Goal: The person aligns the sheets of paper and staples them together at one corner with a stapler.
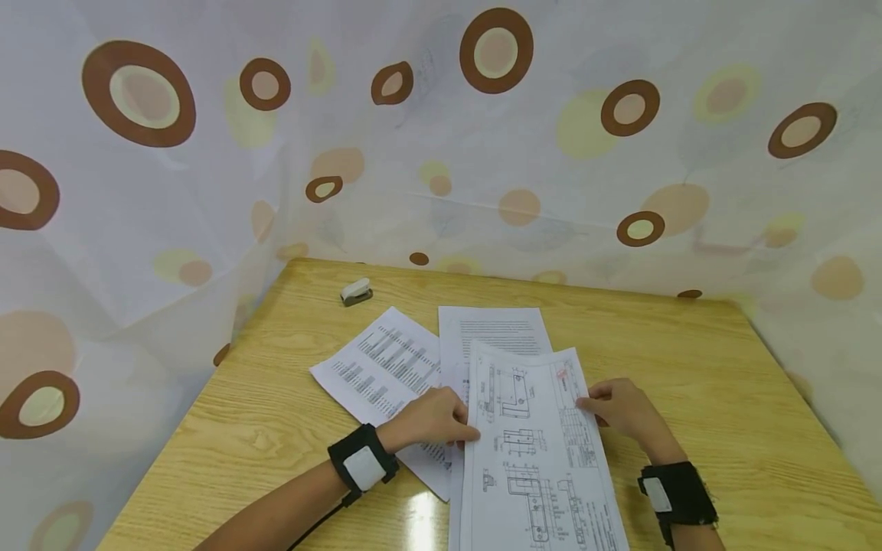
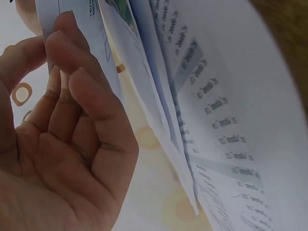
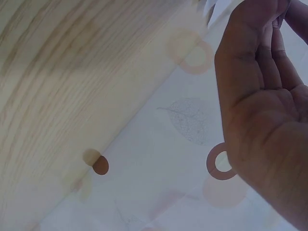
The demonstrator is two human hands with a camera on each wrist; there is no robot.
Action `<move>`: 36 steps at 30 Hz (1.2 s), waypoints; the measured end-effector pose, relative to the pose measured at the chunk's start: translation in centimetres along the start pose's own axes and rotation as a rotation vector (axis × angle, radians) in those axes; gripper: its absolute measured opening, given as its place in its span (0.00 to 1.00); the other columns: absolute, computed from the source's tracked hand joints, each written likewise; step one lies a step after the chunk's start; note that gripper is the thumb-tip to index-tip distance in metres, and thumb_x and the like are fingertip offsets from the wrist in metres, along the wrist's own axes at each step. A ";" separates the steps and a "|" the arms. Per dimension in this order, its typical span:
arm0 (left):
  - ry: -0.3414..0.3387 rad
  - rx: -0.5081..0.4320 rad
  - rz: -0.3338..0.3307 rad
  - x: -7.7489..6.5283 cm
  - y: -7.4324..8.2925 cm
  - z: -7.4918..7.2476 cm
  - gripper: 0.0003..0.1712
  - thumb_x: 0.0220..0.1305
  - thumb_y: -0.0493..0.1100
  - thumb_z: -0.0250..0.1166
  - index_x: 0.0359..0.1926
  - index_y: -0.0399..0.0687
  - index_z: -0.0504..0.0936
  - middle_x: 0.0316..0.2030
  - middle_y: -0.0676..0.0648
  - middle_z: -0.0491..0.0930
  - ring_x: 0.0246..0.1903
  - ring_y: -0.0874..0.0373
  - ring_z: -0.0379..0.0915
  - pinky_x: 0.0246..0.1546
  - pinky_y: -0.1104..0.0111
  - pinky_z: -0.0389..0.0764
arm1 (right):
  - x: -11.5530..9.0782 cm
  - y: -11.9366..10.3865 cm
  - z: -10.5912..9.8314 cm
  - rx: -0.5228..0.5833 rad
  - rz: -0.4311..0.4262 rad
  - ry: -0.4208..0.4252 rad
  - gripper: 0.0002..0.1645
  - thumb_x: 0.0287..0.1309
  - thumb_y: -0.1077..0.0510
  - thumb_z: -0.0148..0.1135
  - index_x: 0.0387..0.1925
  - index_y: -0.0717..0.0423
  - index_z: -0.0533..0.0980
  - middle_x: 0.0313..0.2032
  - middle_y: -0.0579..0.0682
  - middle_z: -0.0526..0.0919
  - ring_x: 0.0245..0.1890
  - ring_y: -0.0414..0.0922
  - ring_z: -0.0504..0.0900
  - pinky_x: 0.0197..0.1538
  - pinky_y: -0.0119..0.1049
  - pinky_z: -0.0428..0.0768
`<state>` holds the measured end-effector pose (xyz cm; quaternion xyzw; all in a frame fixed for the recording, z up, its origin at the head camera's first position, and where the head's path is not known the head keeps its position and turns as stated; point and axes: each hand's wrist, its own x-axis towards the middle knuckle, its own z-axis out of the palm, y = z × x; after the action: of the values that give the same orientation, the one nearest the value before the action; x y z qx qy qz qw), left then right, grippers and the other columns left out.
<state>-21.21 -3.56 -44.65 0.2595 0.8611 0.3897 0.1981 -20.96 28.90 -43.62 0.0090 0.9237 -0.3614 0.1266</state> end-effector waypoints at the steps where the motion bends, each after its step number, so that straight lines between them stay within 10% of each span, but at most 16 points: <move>1: 0.000 0.000 -0.003 0.0 0.0 0.0 0.19 0.60 0.42 0.72 0.13 0.49 0.82 0.14 0.54 0.79 0.12 0.66 0.65 0.14 0.75 0.62 | 0.0 0.0 0.1 -0.005 -0.005 0.000 0.18 0.66 0.59 0.63 0.47 0.73 0.79 0.34 0.52 0.84 0.34 0.48 0.82 0.39 0.43 0.79; 36: -0.073 0.089 -0.151 -0.4 -0.9 0.4 0.22 0.59 0.47 0.72 0.10 0.50 0.82 0.09 0.53 0.76 0.10 0.63 0.70 0.14 0.75 0.63 | 0.4 0.5 1.6 -0.113 -0.058 0.018 0.13 0.69 0.60 0.57 0.38 0.66 0.83 0.28 0.49 0.80 0.27 0.45 0.75 0.32 0.40 0.72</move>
<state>-21.00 -4.07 -45.54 0.2166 0.8868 0.3254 0.2464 -20.92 28.17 -45.20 -0.0217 0.9437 -0.3120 0.1079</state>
